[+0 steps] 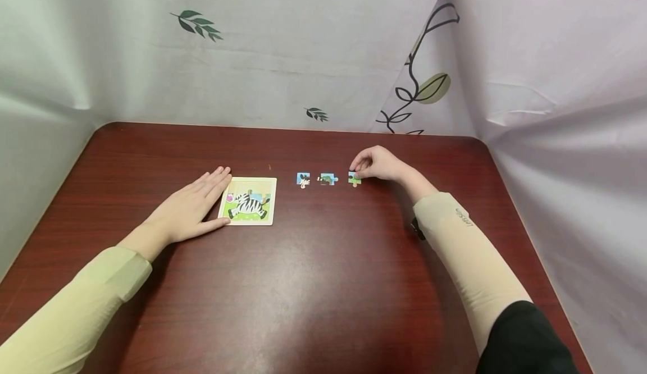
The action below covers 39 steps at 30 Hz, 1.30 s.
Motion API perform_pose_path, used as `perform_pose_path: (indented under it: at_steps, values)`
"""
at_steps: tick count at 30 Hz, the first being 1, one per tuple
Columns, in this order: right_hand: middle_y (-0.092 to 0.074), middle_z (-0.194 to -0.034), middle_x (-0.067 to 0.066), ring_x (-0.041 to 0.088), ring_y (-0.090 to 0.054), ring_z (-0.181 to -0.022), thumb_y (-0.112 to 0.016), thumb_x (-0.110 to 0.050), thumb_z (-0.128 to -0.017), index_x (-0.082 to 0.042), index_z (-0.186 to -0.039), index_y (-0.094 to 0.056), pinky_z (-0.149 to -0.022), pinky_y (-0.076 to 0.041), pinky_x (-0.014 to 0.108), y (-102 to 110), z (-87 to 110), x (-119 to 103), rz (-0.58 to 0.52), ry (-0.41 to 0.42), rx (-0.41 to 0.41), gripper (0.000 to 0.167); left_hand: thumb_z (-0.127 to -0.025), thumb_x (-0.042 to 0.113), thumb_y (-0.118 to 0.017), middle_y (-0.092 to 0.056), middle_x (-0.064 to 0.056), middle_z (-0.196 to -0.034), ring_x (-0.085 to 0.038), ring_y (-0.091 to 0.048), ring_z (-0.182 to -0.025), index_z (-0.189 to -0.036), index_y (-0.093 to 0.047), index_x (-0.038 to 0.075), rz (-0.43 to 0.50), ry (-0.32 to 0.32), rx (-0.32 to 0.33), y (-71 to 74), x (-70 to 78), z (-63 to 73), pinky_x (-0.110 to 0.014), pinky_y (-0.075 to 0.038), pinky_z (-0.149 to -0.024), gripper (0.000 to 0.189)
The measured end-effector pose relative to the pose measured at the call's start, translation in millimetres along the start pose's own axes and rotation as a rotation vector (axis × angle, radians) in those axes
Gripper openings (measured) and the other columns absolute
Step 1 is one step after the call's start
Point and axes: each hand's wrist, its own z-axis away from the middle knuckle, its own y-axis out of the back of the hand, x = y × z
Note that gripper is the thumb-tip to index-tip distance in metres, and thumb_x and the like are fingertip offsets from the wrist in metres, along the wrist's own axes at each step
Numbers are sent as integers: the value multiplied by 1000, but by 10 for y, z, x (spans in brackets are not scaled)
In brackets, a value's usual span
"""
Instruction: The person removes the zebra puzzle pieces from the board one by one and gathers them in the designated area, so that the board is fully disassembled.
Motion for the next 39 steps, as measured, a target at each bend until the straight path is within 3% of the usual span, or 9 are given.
perform_pose_path:
  at_steps: [9, 22, 30, 39]
  values:
    - [-70, -85, 2, 10, -61, -80, -77, 2, -91, 4, -105, -78, -72, -52, 18, -42, 9, -17, 20, -12, -8, 15, -98, 49, -69, -26, -23, -174, -40, -27, -163, -165, -29, -5, 0, -2, 2, 1, -2, 5, -25, 0, -137, 95]
    - [-75, -92, 9, 10, -64, -82, -79, -4, -92, 1, -106, -79, -75, -53, 18, -3, 9, -18, 29, 21, 25, 14, -98, 49, -69, -26, -23, -174, -40, -26, -163, -165, -28, -5, 4, 2, -6, 1, -1, 2, -21, 4, -135, 95]
    - [-76, -95, 11, 12, -66, -84, -77, -6, -95, -1, -105, -79, -79, -56, 21, -31, -69, -185, 57, 62, 51, 12, -98, 49, -69, -25, -23, -175, -40, -26, -163, -165, -27, -4, -1, 3, -8, -2, -15, 14, -23, 2, -136, 95]
    - [-77, -96, 11, 13, -69, -87, -77, -6, -95, -1, -105, -78, -82, -59, 23, -239, -250, -464, 5, 130, 17, 11, -98, 49, -69, -25, -23, -175, -39, -25, -163, -166, -27, -4, 8, 2, -4, -6, -11, 8, -21, 4, -135, 95]
